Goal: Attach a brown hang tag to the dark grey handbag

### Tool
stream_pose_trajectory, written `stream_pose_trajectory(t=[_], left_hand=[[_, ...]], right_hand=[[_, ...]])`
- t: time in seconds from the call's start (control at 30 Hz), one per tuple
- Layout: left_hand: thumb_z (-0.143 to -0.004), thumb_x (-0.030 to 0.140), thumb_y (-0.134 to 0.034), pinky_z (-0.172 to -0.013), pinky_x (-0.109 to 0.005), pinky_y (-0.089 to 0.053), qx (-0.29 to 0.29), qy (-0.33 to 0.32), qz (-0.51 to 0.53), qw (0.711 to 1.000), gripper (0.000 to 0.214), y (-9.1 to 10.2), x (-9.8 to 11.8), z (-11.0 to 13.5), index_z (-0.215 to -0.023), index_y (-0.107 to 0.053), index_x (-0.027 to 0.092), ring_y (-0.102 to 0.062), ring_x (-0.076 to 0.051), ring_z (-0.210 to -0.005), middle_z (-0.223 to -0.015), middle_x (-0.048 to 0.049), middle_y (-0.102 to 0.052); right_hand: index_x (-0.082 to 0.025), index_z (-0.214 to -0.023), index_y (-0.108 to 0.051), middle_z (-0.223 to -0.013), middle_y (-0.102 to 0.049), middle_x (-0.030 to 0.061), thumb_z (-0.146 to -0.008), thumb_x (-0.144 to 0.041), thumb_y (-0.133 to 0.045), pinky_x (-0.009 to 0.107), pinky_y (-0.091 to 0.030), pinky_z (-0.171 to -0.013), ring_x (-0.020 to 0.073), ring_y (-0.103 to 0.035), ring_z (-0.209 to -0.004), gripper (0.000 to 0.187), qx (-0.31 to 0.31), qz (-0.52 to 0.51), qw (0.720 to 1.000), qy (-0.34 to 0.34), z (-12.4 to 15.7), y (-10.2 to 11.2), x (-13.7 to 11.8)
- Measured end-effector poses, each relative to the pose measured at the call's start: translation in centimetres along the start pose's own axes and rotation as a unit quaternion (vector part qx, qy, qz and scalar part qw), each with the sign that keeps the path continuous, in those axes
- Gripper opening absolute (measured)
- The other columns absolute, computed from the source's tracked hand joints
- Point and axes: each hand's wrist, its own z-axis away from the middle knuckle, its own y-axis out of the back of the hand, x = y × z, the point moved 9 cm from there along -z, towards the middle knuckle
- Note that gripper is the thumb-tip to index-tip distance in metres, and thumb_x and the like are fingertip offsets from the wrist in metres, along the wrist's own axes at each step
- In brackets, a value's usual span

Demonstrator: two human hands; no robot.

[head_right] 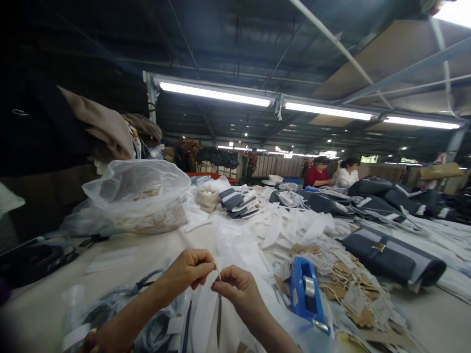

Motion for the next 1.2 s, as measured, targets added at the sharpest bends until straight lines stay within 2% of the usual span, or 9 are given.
stream_pose_trajectory(t=[0.17,0.37,0.47,0.57,0.63,0.7,0.83,1.03,1.2], left_hand=[[-0.061,0.04,-0.05,-0.039,-0.021,-0.026,-0.002,0.023,-0.056,0.998,0.024,1.8,-1.8,1.3,-0.06,-0.055,0.017,-0.034,-0.007,-0.036,-0.043,0.0055,-0.046],[-0.065,0.032,-0.048,-0.043,-0.021,-0.028,0.005,0.029,-0.114,0.993,0.018,3.9,-3.4,2.8,-0.06,-0.056,0.017,-0.038,-0.008,-0.039,-0.045,0.0054,-0.048],[-0.066,0.03,-0.047,-0.046,-0.021,-0.03,0.011,0.035,-0.124,0.992,0.018,4.3,-3.9,3.4,-0.061,-0.058,0.016,-0.04,-0.009,-0.042,-0.045,0.0053,-0.048],[-0.067,0.028,-0.048,-0.048,-0.02,-0.032,0.002,0.035,-0.133,0.99,0.018,4.0,-3.8,3.9,-0.062,-0.06,0.016,-0.043,-0.01,-0.046,-0.047,0.0048,-0.049],[-0.068,0.025,-0.048,-0.05,-0.02,-0.033,-0.008,0.028,-0.156,0.987,0.018,3.6,-3.4,4.2,-0.063,-0.062,0.016,-0.046,-0.01,-0.048,-0.049,0.0045,-0.05],[-0.068,0.022,-0.047,-0.052,-0.02,-0.033,-0.009,0.017,-0.2,0.98,0.018,3.4,-2.9,4.4,-0.064,-0.064,0.016,-0.05,-0.01,-0.053,-0.054,0.0037,-0.054],[-0.07,0.02,-0.047,-0.057,-0.021,-0.034,0.0,0.013,-0.288,0.958,0.021,3.7,-2.5,4.9,-0.067,-0.068,0.017,-0.056,-0.013,-0.062,-0.061,0.0007,-0.062],[-0.069,0.016,-0.051,-0.062,-0.021,-0.035,0.002,0.027,-0.297,0.954,0.017,4.4,-3.7,5.7,-0.071,-0.068,0.018,-0.057,-0.012,-0.065,-0.064,0.0007,-0.065],[-0.067,0.011,-0.049,-0.06,-0.021,-0.034,0.011,0.043,-0.287,0.957,0.02,4.2,-4.8,5.9,-0.071,-0.068,0.018,-0.054,-0.012,-0.063,-0.063,0.0025,-0.061]], right_hand=[[-0.02,-0.073,-0.069,-0.069,-0.065,-0.0008,-0.063,-0.036,-0.083,0.024,-0.041,-0.065,0.0129,-0.055,-0.065,0.024,-0.055,-0.031,0.997,-0.051,0.7,-1.4,2.0],[-0.019,-0.072,-0.07,-0.067,-0.064,-0.0002,-0.06,-0.039,-0.083,0.025,-0.04,-0.066,0.014,-0.054,-0.064,0.026,-0.081,0.011,0.993,-0.088,0.8,-1.8,4.6],[-0.019,-0.073,-0.069,-0.068,-0.063,0.0016,-0.064,-0.046,-0.078,0.029,-0.041,-0.068,0.0176,-0.055,-0.068,0.03,-0.069,0.073,0.994,-0.051,0.3,-1.9,4.7],[-0.02,-0.088,-0.069,-0.08,-0.063,0.0035,-0.07,-0.051,-0.072,0.03,-0.041,-0.071,0.0192,-0.054,-0.075,0.036,-0.044,0.139,0.989,0.03,-0.2,-2.5,3.6],[-0.02,-0.1,-0.067,-0.086,-0.062,0.0037,-0.07,-0.051,-0.073,0.028,-0.041,-0.066,0.0165,-0.053,-0.071,0.043,-0.061,0.113,0.99,0.05,-0.5,-3.7,3.5],[-0.019,-0.105,-0.063,-0.082,-0.062,0.0025,-0.07,-0.05,-0.074,0.024,-0.04,-0.058,0.0128,-0.051,-0.062,0.047,-0.097,0.042,0.994,0.03,-0.7,-5.2,4.0],[-0.016,-0.094,-0.064,-0.065,-0.06,0.0,-0.068,-0.048,-0.078,0.021,-0.04,-0.05,0.0111,-0.051,-0.053,0.043,-0.112,-0.033,0.992,-0.039,-0.9,-6.6,5.4],[-0.013,-0.079,-0.066,-0.056,-0.058,0.0009,-0.068,-0.056,-0.074,0.022,-0.041,-0.049,0.0109,-0.052,-0.047,0.045,-0.114,0.006,0.99,-0.077,-0.5,-6.6,6.1],[-0.014,-0.069,-0.059,-0.048,-0.048,-0.0031,-0.063,-0.058,-0.072,0.019,-0.034,-0.043,0.0087,-0.042,-0.042,0.046,-0.097,0.055,0.992,-0.063,-0.8,-6.1,7.0]])
